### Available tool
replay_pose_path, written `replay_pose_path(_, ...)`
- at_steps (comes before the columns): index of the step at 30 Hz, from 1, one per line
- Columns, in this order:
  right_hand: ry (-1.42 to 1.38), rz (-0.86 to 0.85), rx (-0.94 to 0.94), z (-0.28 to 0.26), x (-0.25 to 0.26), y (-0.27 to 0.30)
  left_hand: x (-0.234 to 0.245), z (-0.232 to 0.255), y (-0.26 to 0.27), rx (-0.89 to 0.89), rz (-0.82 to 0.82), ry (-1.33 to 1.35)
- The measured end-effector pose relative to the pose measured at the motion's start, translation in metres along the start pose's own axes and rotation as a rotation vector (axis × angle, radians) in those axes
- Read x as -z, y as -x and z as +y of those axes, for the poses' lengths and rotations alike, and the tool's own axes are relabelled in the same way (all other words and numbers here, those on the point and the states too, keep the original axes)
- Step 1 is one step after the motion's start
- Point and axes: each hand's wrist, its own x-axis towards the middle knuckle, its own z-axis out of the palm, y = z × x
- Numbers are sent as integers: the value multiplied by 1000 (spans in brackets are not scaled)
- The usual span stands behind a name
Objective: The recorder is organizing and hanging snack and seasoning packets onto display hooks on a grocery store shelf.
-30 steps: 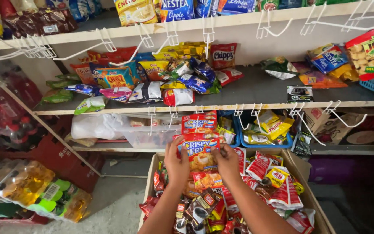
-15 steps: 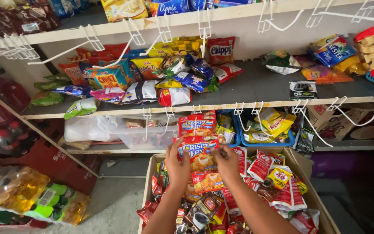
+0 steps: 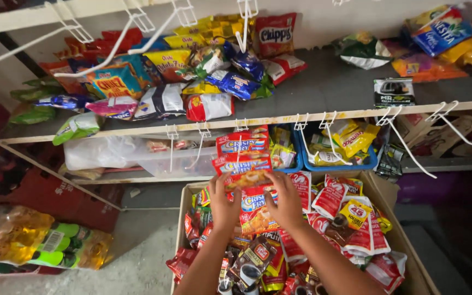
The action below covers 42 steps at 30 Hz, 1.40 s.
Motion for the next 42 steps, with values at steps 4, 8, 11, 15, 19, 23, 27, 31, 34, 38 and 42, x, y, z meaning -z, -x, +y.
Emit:
replay_pose_path(4,-23,-38,34,12,-4,-17,-11,-3,-14,144,-52,112)
replay_pose_path(8,-38,-69,28,32,-15,-31,-23,-10,-27,45,-35,-12)
replay_pose_path(11,-31,-60,43,41,-20,-41,-34,-18,-37,45,-42,-37)
replay_pose_path(15,2,-71,2,61,-32,-47,-46,-23,-47,68,-12,-45)
replay_pose_path(19,-13,-93,-4,52,-25,-46,-46,-18,-44,59,-13,-39)
replay_pose_path(23,79,-105,-124,58,-26,-16,-35,-16,-17,109,3,-58)
replay_pose_path(27,296,-258,-290,53,-18,21,-32,-48,29,174,-101,-346)
replay_pose_path(31,393,-385,-311,61,-23,59,-23,-47,53,523,-502,-444)
replay_pose_path(34,252,-243,-259,70,-29,81,-39,-81,77,531,-501,-377)
replay_pose_path(38,-18,-235,-480,78,-36,97,-54,-100,89,678,-335,131)
replay_pose_path(42,-407,-240,-772,106,-50,121,-49,-86,88,984,-379,416)
